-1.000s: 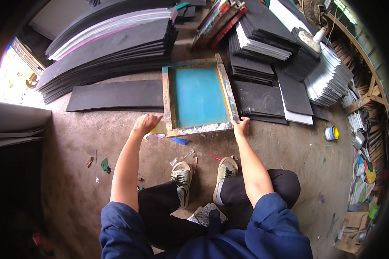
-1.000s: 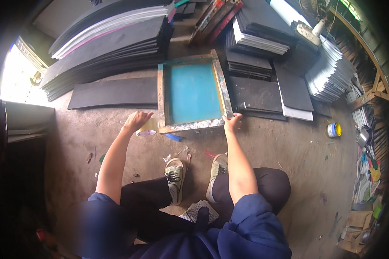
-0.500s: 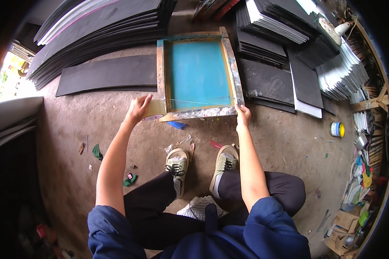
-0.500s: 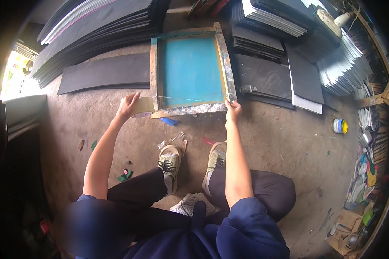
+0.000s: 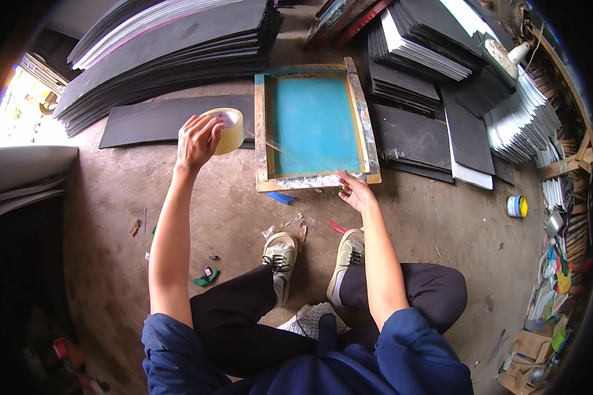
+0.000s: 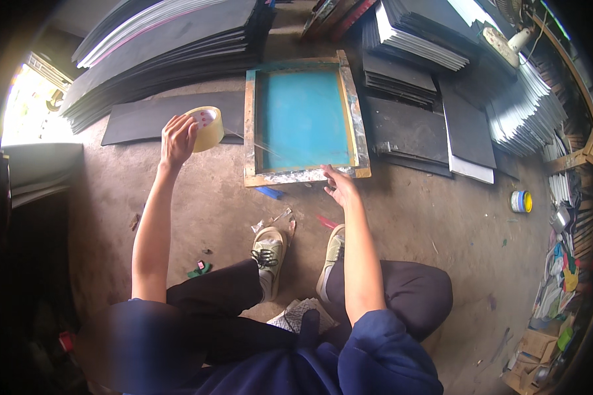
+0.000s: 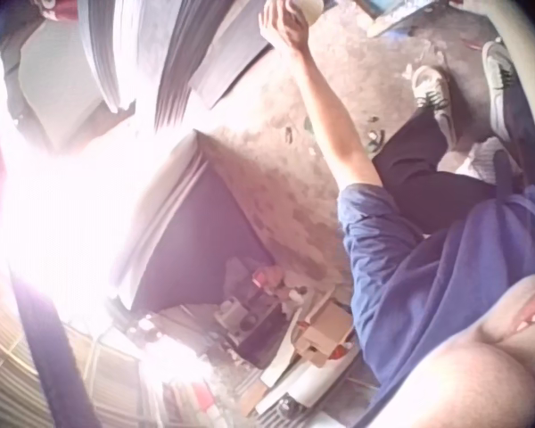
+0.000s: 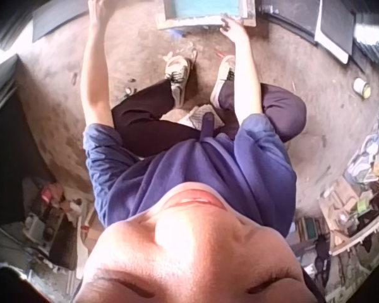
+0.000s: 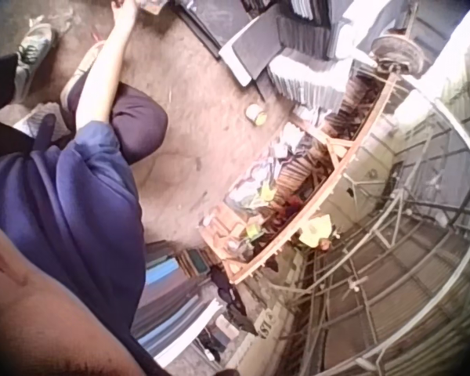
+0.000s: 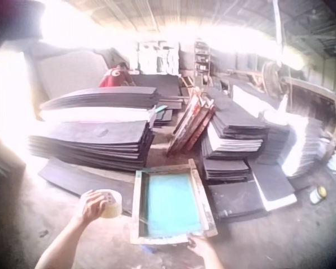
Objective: The person sits on the floor and applies masking tape to the edges of a wooden frame with a teal screen. They repeatedly tear off pieces of tape, press them along the frame edges, and smooth them down.
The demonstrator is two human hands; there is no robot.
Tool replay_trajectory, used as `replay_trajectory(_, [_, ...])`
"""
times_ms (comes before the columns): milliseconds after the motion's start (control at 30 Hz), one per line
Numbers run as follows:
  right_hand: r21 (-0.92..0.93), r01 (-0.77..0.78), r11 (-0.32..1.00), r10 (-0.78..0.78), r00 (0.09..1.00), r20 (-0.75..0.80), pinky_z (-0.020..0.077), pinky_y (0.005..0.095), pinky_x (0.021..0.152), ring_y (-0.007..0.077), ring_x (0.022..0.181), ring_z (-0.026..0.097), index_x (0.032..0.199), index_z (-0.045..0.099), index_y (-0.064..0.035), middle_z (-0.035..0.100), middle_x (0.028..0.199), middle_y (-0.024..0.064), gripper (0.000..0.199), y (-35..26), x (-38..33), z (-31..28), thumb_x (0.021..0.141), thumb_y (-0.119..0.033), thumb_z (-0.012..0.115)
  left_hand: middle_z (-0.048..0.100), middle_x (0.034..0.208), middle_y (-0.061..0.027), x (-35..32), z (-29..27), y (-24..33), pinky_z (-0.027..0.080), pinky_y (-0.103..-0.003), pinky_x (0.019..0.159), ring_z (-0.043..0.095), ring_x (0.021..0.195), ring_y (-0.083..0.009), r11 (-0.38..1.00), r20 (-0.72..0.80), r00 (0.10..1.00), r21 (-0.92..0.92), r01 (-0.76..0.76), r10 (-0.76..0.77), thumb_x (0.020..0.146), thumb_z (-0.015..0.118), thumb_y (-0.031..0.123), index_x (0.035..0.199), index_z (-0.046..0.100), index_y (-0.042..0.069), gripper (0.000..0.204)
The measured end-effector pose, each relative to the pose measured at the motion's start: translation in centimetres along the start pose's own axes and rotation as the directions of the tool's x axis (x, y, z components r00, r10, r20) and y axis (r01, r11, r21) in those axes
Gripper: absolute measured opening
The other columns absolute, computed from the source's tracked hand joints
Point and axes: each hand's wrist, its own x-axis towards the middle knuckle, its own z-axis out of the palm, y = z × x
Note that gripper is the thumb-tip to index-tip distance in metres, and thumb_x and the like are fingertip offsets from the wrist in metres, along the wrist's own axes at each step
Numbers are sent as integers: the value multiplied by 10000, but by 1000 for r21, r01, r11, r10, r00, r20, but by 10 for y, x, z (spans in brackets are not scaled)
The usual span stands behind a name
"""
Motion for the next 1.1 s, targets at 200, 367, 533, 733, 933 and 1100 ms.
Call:
replay_trajectory(200, [-189, 266, 945, -309, 914, -261, 364, 282, 679, 60, 702, 424, 914, 621, -213, 562, 757, -84, 119, -28, -7, 15, 809, -256, 657, 638, 777, -142, -15, -6, -1, 491, -366, 651, 618, 695, -299, 981, 75, 978, 5, 194, -194, 909, 466, 206, 782, 606, 1, 279])
replay_trajectory(367, [-796, 433, 422, -868, 445, -218, 368, 332, 795, 169, 788, 473, 801, 679, -128, 630, 721, 16, 90, -98, -34, 37, 772, -213, 680, 625, 686, -193, -64, 35, 7, 516, -425, 618, 627, 646, -356, 806, 358, 727, 161, 570, -586, 936, 383, 355, 685, 639, 28, 485])
replay_trajectory(533, [-894, 390, 221, -931, 356, -75, 240, 459, 898, 194, 903, 438, 793, 693, -150, 627, 688, -17, 144, -141, -78, 92, 748, -287, 689, 589, 578, -180, -138, 70, -23, 507, -414, 522, 612, 560, -346, 811, 353, 756, 440, 387, -552, 930, 389, 361, 622, 605, 47, 491])
replay_trajectory(733, [-599, 477, 643, -721, 640, -265, 406, 303, 711, 116, 705, 530, 764, 684, -77, 633, 696, -4, 151, -101, -5, -7, 736, -222, 716, 588, 726, -151, -156, 71, -39, 474, -407, 515, 584, 590, -315, 985, 332, 930, -11, 172, -159, 825, 513, 84, 1178, 447, 2, 368])
replay_trajectory(933, [-496, 218, 840, -425, 833, -354, 410, 231, 650, 91, 673, 553, 716, 649, -13, 633, 719, 26, 174, -3, 27, -66, 741, -170, 720, 573, 671, -158, -143, 69, -20, 468, -405, 490, 573, 564, -332, 901, 618, 698, 37, 432, -361, 870, 489, 112, 1168, 487, 49, 305])
replay_trajectory(1100, [-580, -38, 814, -372, 732, -570, 413, 265, 680, 116, 653, 560, 681, 654, -36, 631, 678, 16, 243, 6, 44, -73, 722, -263, 729, 577, 684, -178, -134, 82, -10, 464, -416, 479, 576, 576, -346, 916, 678, 653, 77, 394, -338, 905, 461, 160, 1177, 514, 96, 284])
